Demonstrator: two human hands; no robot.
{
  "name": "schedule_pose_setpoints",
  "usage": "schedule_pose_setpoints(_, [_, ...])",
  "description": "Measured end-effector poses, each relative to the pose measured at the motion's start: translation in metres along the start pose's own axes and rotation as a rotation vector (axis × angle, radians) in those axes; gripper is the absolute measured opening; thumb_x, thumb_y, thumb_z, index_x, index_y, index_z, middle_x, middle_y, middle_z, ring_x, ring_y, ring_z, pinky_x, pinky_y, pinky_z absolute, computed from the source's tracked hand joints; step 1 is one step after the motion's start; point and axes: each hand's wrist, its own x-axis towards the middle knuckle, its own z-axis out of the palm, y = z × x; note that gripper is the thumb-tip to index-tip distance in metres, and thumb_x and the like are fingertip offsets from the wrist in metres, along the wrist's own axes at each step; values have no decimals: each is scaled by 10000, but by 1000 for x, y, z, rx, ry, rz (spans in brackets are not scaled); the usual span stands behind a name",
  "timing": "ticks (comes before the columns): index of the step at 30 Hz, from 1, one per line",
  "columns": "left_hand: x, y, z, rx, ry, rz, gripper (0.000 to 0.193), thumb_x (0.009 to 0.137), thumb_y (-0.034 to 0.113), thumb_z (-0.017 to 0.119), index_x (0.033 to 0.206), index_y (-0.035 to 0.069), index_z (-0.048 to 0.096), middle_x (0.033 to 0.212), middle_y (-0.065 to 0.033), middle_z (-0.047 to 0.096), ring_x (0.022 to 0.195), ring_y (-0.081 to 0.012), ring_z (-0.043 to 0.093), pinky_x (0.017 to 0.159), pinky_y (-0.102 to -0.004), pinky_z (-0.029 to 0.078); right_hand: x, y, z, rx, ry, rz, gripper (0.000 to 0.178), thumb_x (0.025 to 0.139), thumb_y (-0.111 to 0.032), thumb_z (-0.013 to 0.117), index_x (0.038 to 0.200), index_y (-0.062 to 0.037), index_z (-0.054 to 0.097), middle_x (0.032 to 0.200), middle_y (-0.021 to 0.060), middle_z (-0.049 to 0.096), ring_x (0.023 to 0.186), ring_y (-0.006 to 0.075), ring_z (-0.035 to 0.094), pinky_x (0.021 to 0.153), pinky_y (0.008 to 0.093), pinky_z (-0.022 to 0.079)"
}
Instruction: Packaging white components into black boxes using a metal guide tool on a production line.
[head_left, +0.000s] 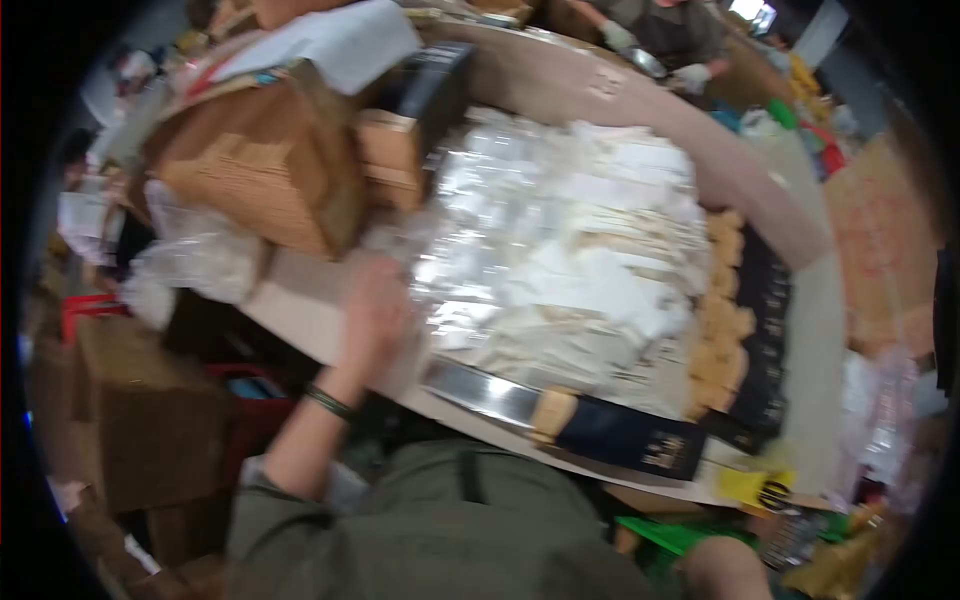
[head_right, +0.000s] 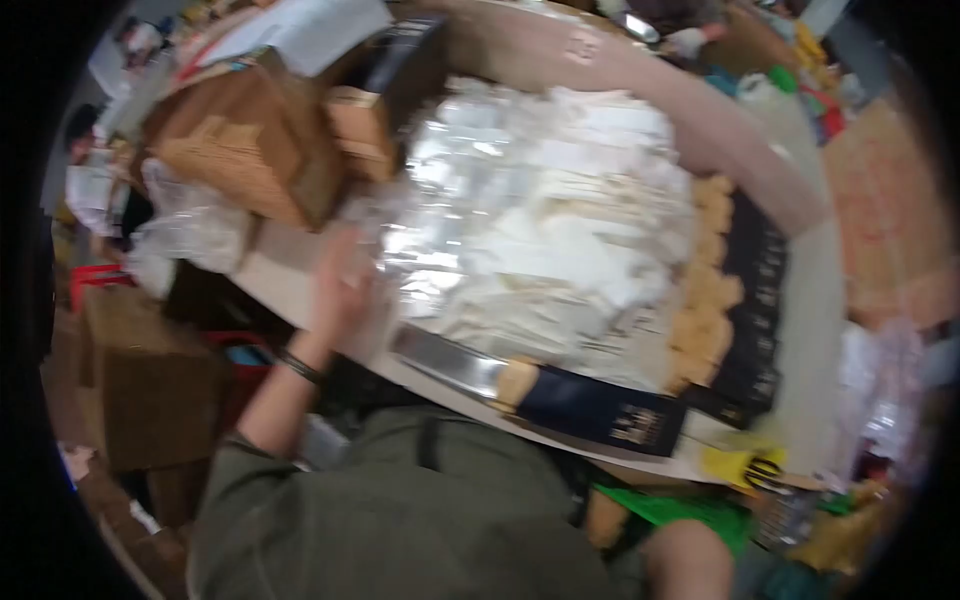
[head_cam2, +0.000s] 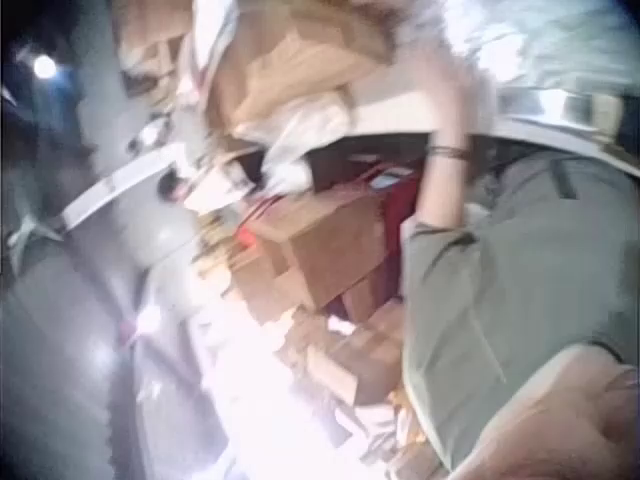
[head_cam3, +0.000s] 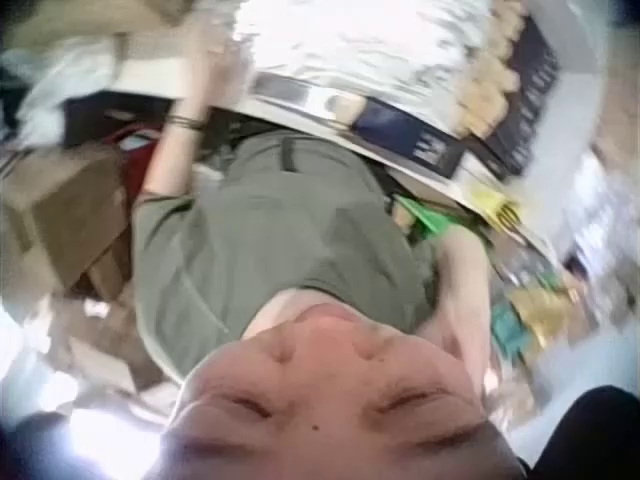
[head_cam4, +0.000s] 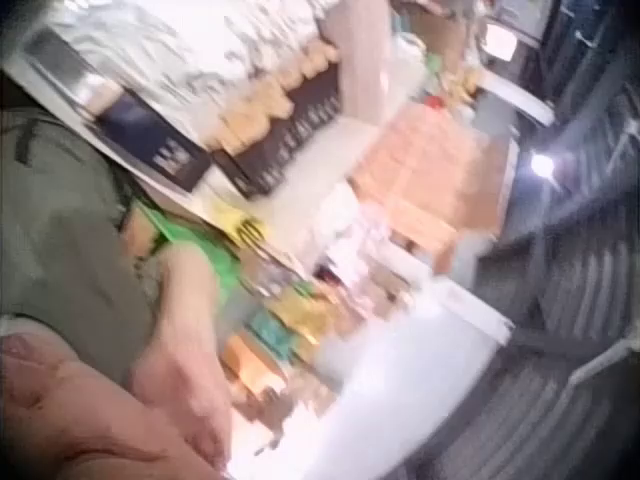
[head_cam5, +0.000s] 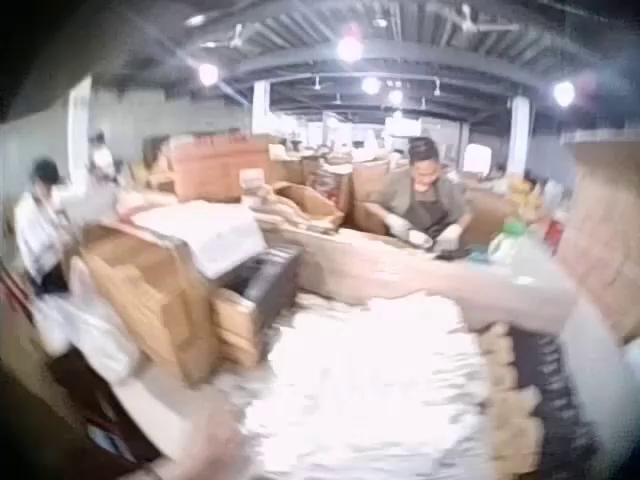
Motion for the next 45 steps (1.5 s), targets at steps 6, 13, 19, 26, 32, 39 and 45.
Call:
schedule_pose_setpoints(6, [76,-76,27,215,-37,38,374,876,120,603,1246,67,605,1192,-214,628,1072,-412,605,909,-450,505,-84,-161,60,1338,-1275,623,262,920,-193,629,1140,-50,641,1007,95,661,925,248,639,808,354,511])
schedule_pose_setpoints(13, [54,-42,18,270,-186,-7,287,852,62,625,1137,77,659,1065,-169,671,932,-371,651,810,-423,535,-160,-215,87,1429,-1990,-71,190,812,-192,744,821,-29,648,878,133,627,829,325,639,731,397,504])
schedule_pose_setpoints(19, [19,17,-7,-298,132,-170,281,878,-33,593,1139,52,656,988,-116,630,832,-262,628,737,-342,518,-132,-220,76,1519,-1807,154,170,829,-190,739,838,-43,655,788,123,621,742,314,630,675,376,505])
schedule_pose_setpoints(26, [-70,79,37,-182,-284,80,336,745,-26,692,1067,69,675,907,-110,594,817,-303,600,687,-372,486,-89,-325,55,1697,-1144,-139,152,767,-88,708,906,-66,653,915,84,642,868,306,633,719,405,507])
schedule_pose_setpoints(32, [-57,87,12,-62,-387,77,370,766,61,728,1128,69,652,924,-125,613,846,-335,614,734,-416,509,-74,-308,62,1692,-1326,-157,105,762,-66,671,861,-44,644,1005,96,653,987,291,620,845,380,496])
schedule_pose_setpoints(39, [116,11,-116,488,323,237,199,908,141,687,1081,44,681,1040,-132,700,934,-295,678,811,-404,538,-92,-319,102,1567,-1231,-287,76,801,-78,646,834,-10,651,1029,110,653,1033,305,604,876,405,487])
schedule_pose_setpoints(45, [216,-37,-182,807,-71,-15,253,878,219,655,1003,2,695,914,-235,678,883,-412,663,771,-449,526,-30,-307,49,1884,-1551,208,102,832,-122,679,839,-21,666,905,110,645,906,323,620,803,425,501])
